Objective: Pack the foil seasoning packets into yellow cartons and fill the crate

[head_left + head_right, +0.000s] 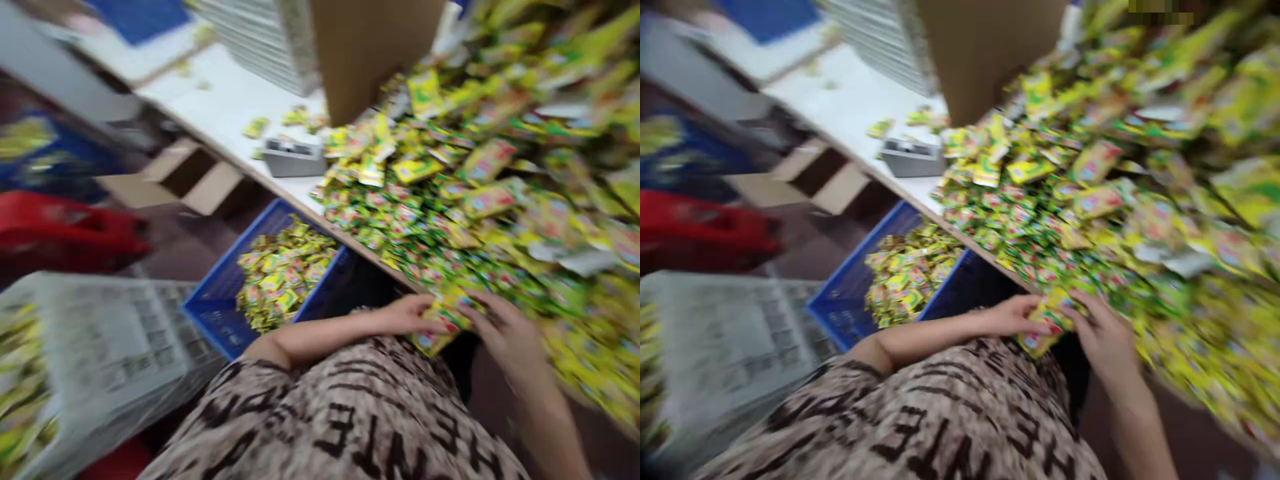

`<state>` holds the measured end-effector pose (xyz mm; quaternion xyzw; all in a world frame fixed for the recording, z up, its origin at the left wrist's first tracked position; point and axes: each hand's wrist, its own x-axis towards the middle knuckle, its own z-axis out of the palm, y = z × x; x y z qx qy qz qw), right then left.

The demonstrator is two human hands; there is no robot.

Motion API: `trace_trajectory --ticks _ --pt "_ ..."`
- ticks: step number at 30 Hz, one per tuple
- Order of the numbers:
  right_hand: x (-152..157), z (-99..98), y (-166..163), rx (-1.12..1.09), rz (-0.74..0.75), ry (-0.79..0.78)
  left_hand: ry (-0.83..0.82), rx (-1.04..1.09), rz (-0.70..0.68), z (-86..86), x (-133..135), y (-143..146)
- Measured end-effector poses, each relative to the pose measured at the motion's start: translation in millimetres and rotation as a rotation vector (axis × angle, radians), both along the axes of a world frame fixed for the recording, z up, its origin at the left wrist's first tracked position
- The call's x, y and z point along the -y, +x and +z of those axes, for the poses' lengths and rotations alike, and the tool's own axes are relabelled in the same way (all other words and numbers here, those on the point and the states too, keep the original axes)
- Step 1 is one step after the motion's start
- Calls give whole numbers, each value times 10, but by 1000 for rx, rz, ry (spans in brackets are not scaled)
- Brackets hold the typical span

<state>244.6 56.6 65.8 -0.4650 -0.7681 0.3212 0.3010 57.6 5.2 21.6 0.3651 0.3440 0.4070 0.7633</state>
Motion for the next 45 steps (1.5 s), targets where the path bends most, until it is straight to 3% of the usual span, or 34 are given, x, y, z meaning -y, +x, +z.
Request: trace_trajectory --ticks 2,5,11,15,18,21,23,25,27,29,33,37,41,45 --pt "85 -81 -45 -13 -43 -42 -72 -23 13 -4 62 -74" --pt "98 -114 -68 20 21 -45 -119 -37 -31 -31 75 -57" --pt "80 55 33 97 233 6 14 -218 -12 3 98 24" --pt "201 -13 39 65 375 -128 44 -253 -63 -40 103 -6" --pt "326 -99 56 -141 83 -258 -53 -166 -43 -72 124 -26" --pt "444 -180 45 -401 -234 -608 -262 6 18 -64 128 -34" --pt "502 -229 -7 -545 -282 -862 -395 94 22 -35 106 -39" --pt "530 -269 -83 -632 -287 -1008 -465 113 -5 -1 64 -49" --pt "531 -303 -155 -642 -300 -1028 -499 81 -23 16 13 -62" --pt "521 -348 -202 -595 -319 -945 -506 12 27 2 -29 -78" --pt "505 -509 -211 -549 -351 -785 -359 -117 195 -94 -57 -117" --pt "469 -620 -193 -593 -375 -847 -233 -195 226 -157 -47 -143" --pt "413 -537 -194 -636 -366 -975 -202 -251 213 -144 -60 -132" --pt "403 -461 -210 -641 -368 -982 -220 -249 198 -166 -84 -118"
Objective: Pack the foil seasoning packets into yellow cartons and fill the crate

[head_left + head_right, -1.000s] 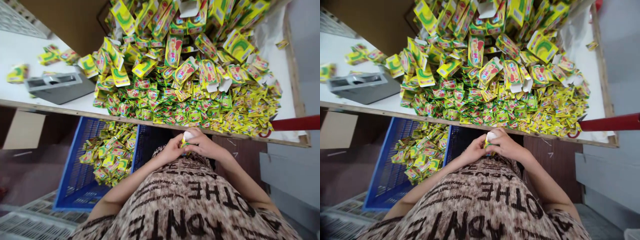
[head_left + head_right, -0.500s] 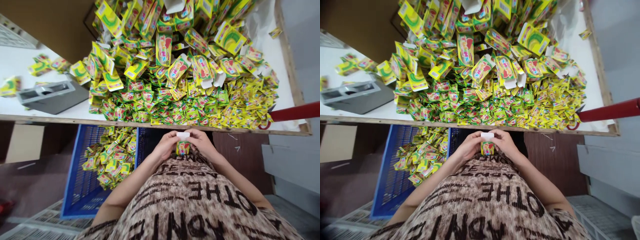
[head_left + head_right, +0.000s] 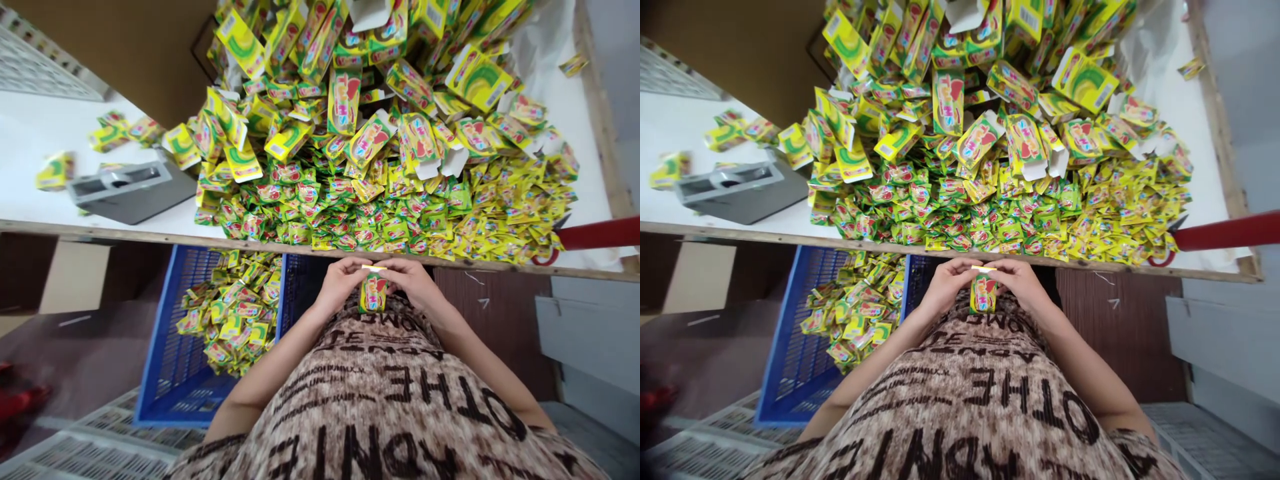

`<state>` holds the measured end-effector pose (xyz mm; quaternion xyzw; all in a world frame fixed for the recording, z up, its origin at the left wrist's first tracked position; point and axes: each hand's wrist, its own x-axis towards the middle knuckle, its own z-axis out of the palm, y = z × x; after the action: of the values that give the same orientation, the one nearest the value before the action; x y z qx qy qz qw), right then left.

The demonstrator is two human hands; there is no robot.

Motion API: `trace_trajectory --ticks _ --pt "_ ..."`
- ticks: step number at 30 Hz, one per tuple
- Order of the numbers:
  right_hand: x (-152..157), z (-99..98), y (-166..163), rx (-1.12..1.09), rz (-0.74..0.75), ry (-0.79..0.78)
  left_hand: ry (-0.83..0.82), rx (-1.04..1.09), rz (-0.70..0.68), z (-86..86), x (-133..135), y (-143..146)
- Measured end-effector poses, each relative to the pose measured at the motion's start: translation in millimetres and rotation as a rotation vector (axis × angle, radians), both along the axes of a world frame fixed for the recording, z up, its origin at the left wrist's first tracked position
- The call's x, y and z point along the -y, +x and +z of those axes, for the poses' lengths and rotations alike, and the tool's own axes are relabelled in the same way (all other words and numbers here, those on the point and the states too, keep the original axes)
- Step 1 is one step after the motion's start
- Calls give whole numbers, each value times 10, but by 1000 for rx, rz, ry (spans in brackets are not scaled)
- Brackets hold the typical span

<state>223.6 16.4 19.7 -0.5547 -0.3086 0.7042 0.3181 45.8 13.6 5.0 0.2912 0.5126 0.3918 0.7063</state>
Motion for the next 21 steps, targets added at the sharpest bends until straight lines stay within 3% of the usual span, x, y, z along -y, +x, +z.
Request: trace_trajectory --ticks 8,14,18,21 --pt "52 -69 42 105 20 177 254 -178 -122 -72 23 -43" --pt "299 -154 60 308 80 581 473 -338 -210 -105 120 -131" --pt "332 -170 96 368 121 679 373 -186 -221 -161 173 -74" --pt "147 -154 172 441 176 713 248 -115 -171 -165 176 -30"
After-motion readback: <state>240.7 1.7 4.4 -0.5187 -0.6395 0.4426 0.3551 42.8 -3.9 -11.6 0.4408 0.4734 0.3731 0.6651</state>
